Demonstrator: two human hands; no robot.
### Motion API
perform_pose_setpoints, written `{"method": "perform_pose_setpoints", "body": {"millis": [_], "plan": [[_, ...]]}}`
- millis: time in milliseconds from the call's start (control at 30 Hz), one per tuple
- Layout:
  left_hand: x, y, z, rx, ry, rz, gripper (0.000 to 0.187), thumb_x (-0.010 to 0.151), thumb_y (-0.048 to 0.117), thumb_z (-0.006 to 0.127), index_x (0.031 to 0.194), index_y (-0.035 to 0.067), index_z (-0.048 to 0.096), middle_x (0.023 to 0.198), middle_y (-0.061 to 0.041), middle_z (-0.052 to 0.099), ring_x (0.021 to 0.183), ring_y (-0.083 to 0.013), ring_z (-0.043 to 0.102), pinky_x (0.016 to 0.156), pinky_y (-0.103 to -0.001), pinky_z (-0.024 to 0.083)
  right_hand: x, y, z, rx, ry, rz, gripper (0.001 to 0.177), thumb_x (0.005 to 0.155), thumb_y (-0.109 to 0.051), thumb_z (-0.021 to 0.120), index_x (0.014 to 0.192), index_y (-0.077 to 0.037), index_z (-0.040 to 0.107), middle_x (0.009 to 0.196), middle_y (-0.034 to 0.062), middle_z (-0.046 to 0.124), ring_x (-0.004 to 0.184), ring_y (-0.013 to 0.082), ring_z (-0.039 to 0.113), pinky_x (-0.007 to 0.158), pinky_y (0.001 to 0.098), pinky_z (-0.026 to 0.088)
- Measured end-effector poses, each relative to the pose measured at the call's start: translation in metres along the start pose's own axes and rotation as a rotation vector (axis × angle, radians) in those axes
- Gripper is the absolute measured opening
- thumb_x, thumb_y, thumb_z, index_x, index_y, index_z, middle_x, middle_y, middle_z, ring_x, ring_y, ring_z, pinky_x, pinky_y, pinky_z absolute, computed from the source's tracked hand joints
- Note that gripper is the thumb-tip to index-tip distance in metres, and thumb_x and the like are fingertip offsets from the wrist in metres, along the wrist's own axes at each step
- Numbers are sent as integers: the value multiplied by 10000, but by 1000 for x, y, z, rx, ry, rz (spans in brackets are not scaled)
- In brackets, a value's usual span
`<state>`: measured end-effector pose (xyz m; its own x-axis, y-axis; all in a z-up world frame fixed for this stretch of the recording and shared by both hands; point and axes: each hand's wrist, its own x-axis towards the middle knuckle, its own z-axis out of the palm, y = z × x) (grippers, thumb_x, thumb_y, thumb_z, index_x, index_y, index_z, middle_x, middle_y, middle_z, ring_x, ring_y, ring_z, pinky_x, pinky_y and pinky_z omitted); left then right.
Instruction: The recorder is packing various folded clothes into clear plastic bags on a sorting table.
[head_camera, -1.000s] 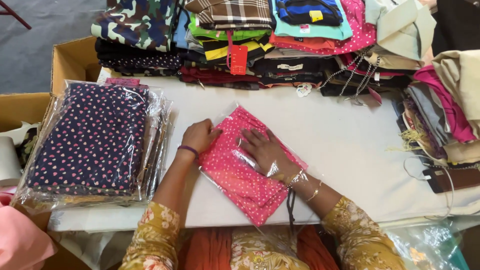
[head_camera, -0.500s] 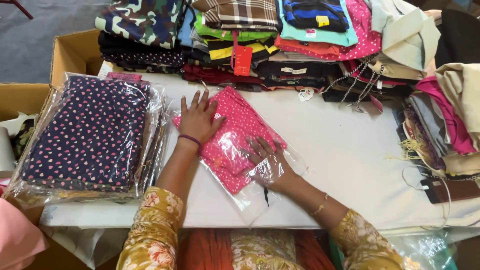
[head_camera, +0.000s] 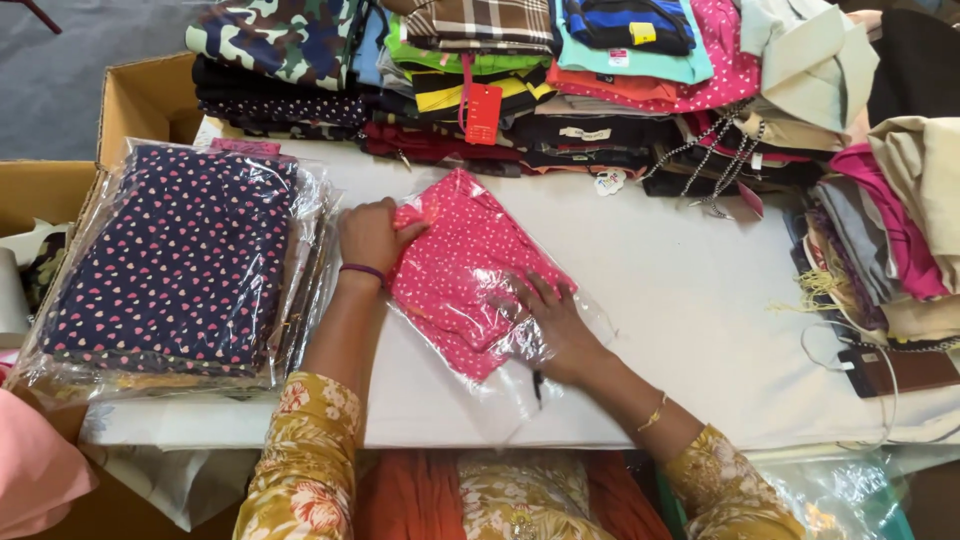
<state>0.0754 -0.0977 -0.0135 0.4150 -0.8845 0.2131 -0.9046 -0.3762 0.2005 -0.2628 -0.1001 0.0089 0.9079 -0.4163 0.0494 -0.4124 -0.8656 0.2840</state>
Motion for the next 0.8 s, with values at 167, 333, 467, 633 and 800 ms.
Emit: {"method": "perform_pose_setpoints", "body": {"millis": [167, 333, 467, 633, 800], "plan": [[18, 11, -7, -13, 157, 198, 703, 863, 648, 657, 1288, 88, 638, 1234, -135, 669, 1216, -307, 588, 1117, -543, 376, -40, -8, -9, 521, -36, -111, 678, 976, -416, 623, 1514, -68, 401, 1569, 275, 307, 1503, 499, 214, 1194, 643, 134], [-21, 36, -31, -100, 353, 375, 688, 964, 518, 608, 1521, 148, 446, 1539, -182, 441, 1412, -338, 428, 1150, -625, 234, -78, 46, -9, 715, 158, -144, 379, 916, -139, 660, 1293, -102, 662, 1283, 119, 684, 1201, 311, 627, 1073, 439, 456], [-105, 32, -31, -251, 98, 671, 637, 1026, 371, 525, 1585, 114, 362, 1621, -172, 381, 1486, -327, 388, 1222, -612, 223, -73, 87, 5, 459, 403, -24, 462, 738, 59, 700, 1171, -102, 720, 1135, 81, 710, 1058, 293, 664, 917, 433, 538], [-180, 20, -57, -296, -145, 734, 689, 867, 300, 584, 1504, 106, 403, 1568, -129, 416, 1445, -300, 394, 1175, -580, 237, -55, 112, 33, 625, 470, 289, 372, 802, 86, 682, 1137, -75, 690, 1122, 111, 667, 1040, 287, 634, 894, 404, 544], [-211, 39, -52, -192, -9, 725, 555, 893, 270, 636, 1412, 106, 525, 1501, -137, 496, 1362, -307, 467, 1145, -566, 282, -36, 109, 13, 642, 578, 163, 371, 819, 54, 739, 1165, -72, 694, 1198, 130, 666, 1142, 299, 596, 952, 393, 525]]}}
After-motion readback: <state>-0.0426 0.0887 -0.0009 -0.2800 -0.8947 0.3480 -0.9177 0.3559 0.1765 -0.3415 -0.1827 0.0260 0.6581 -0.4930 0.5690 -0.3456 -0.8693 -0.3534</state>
